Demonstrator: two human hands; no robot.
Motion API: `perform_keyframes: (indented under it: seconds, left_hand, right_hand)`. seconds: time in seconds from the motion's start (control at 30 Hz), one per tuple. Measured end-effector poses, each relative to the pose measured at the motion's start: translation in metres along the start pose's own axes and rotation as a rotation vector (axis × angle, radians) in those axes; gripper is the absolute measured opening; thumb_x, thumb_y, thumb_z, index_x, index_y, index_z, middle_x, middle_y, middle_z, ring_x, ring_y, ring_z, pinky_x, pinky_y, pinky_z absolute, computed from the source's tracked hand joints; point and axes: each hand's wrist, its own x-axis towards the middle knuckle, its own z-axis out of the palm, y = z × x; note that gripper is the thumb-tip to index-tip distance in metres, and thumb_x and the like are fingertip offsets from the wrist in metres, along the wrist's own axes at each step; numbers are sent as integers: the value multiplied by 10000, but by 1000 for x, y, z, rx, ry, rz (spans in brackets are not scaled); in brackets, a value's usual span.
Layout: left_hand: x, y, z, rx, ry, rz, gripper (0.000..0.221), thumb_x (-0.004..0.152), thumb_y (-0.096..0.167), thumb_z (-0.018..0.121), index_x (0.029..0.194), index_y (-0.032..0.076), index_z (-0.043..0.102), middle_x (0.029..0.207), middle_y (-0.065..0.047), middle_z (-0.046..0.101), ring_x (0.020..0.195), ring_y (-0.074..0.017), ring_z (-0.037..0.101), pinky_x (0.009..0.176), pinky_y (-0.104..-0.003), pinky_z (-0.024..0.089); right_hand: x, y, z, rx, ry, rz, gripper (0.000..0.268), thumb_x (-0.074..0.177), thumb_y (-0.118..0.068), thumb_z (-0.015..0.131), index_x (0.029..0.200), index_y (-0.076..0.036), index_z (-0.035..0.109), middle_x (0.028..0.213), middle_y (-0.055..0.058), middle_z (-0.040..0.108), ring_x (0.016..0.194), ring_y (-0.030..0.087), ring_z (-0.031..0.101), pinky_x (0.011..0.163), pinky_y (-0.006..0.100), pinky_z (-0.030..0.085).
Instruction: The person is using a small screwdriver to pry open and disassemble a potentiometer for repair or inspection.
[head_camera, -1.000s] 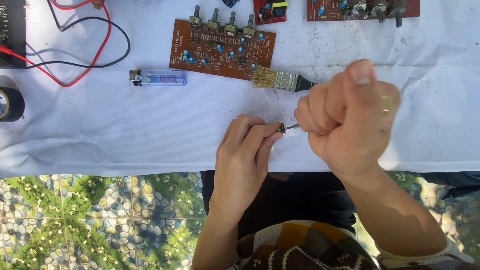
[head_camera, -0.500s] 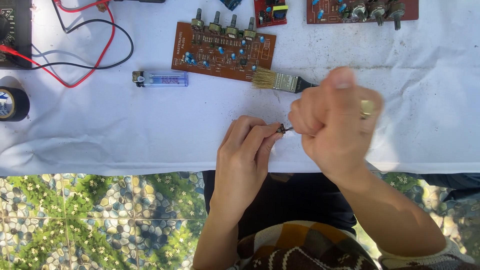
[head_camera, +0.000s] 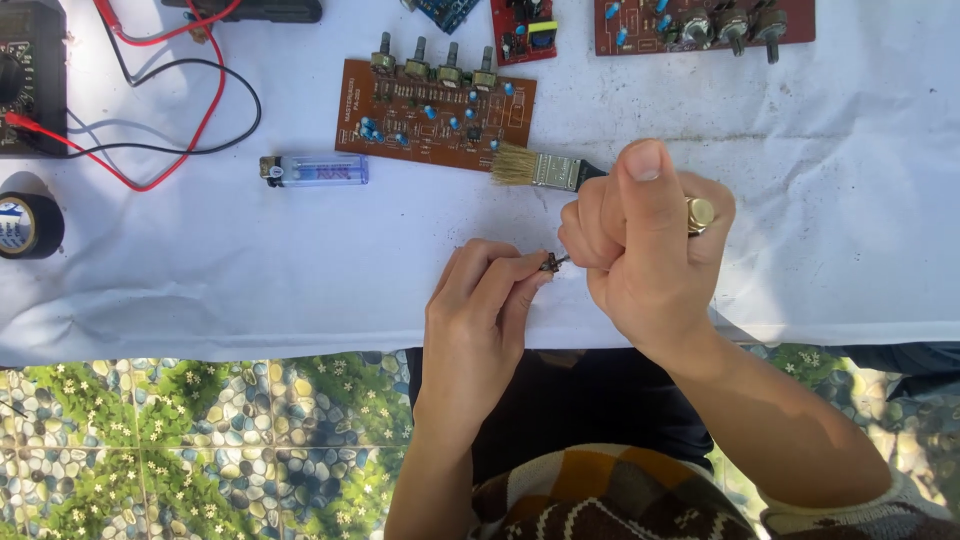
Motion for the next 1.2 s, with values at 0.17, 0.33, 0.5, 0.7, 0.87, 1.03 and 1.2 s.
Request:
perform_keyframes:
  seconds: [0.17, 0.33, 0.5, 0.7, 0.87, 1.03, 1.2]
  left_hand:
    - [1, 2, 0, 13, -3, -1, 116, 868, -11, 740, 977, -4, 700, 934, -73, 617, 785, -198, 583, 698, -317, 499]
    - [1, 2, 0, 20, -2, -8, 115, 863, -14, 742, 973, -5, 710, 932, -76, 620, 792, -199, 591, 702, -317, 504]
    - [1, 2, 0, 20, -1, 0, 121, 864, -8, 743, 979, -5, 702, 928, -76, 621, 781, -200, 583, 696, -319, 498]
    - [-1, 2, 1, 15, -3, -2, 121, 865, -14, 742, 980, -4, 702, 943, -76, 625, 808, -201, 592, 711, -317, 505]
    - [0, 4, 0, 14, 0, 5, 125, 864, -19, 741, 981, -6, 699, 933, -75, 619, 789, -204, 585, 707, -323, 501]
    - [0, 3, 0, 19, 14, 10, 120, 861, -24, 743, 971, -9, 698, 925, -80, 618, 785, -212, 592, 714, -328, 508]
    - [0, 2, 1, 23, 15, 22, 109, 869, -21, 739, 969, -15, 696, 921, -79, 613, 787, -214, 594, 717, -333, 509]
  right_hand:
    - [-2, -5, 0, 0, 10, -21, 465, 1032, -314, 471, 634, -190, 263, 517, -58, 225, 482, 50, 127, 446, 244, 169]
    - [-2, -6, -1, -4, 22, -42, 478, 1036, -308, 457, 615, -192, 262, 499, -55, 223, 454, 51, 127, 424, 245, 173]
    - [-1, -7, -3, 31, -3, -7, 438, 1040, -267, 452, 643, -189, 285, 519, -61, 232, 471, 49, 137, 433, 237, 177]
    - [-1, -7, -1, 19, 5, 20, 444, 1037, -279, 457, 635, -184, 296, 522, -53, 252, 481, 52, 144, 443, 245, 175]
    - [-1, -4, -2, 19, 6, -15, 464, 1044, -316, 464, 636, -187, 284, 518, -56, 240, 477, 52, 139, 442, 248, 172]
    - [-1, -4, -3, -15, -26, -88, 485, 1053, -354, 452, 639, -187, 262, 509, -51, 225, 461, 57, 119, 434, 262, 155]
    - [-4, -17, -5, -49, 6, -113, 453, 1054, -302, 433, 635, -204, 292, 525, -81, 173, 457, 43, 104, 418, 242, 164]
